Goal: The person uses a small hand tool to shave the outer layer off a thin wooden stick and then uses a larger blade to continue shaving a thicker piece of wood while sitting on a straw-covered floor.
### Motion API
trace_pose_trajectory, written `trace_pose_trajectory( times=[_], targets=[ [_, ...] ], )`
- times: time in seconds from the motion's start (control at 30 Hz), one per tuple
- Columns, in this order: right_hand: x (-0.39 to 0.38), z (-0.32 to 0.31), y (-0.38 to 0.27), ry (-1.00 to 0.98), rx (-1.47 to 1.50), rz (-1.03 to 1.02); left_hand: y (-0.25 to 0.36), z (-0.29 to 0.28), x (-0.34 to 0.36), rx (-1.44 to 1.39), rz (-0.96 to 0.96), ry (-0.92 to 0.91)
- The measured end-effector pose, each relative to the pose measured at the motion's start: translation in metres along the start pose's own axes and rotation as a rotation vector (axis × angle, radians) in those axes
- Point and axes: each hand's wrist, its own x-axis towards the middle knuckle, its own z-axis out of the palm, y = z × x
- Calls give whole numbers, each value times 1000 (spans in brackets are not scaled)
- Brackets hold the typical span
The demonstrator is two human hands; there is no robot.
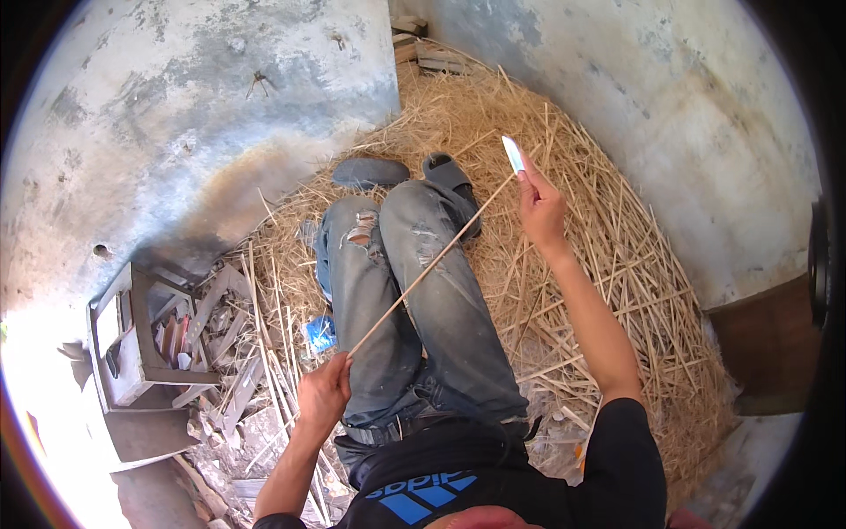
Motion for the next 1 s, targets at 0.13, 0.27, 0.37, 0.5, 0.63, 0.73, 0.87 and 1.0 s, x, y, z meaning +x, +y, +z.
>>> trace_pose_trajectory(
  times=[0.13,0.27,0.37,0.5,0.63,0.73,0.87,1.0],
  targets=[
    [-52,24,-24,-161,148,-167,15,5,15,-49,16,-8],
    [-60,28,-48,-241,197,-421,12,6,17,-95,-7,-17],
    [-15,-2,-3,-26,-54,-21,20,5,21,-108,9,-14],
    [-36,14,-18,-98,85,-95,28,7,33,-36,2,-35],
    [-60,20,-41,-312,193,-439,32,13,36,-87,-6,-30],
    [-27,-4,-11,-267,10,-68,39,12,40,-108,-10,-28],
    [-47,25,-23,-13,222,-241,53,19,57,-64,36,-40],
    [-62,15,-44,-512,195,-361,66,25,73,-78,0,-23]
  ],
)
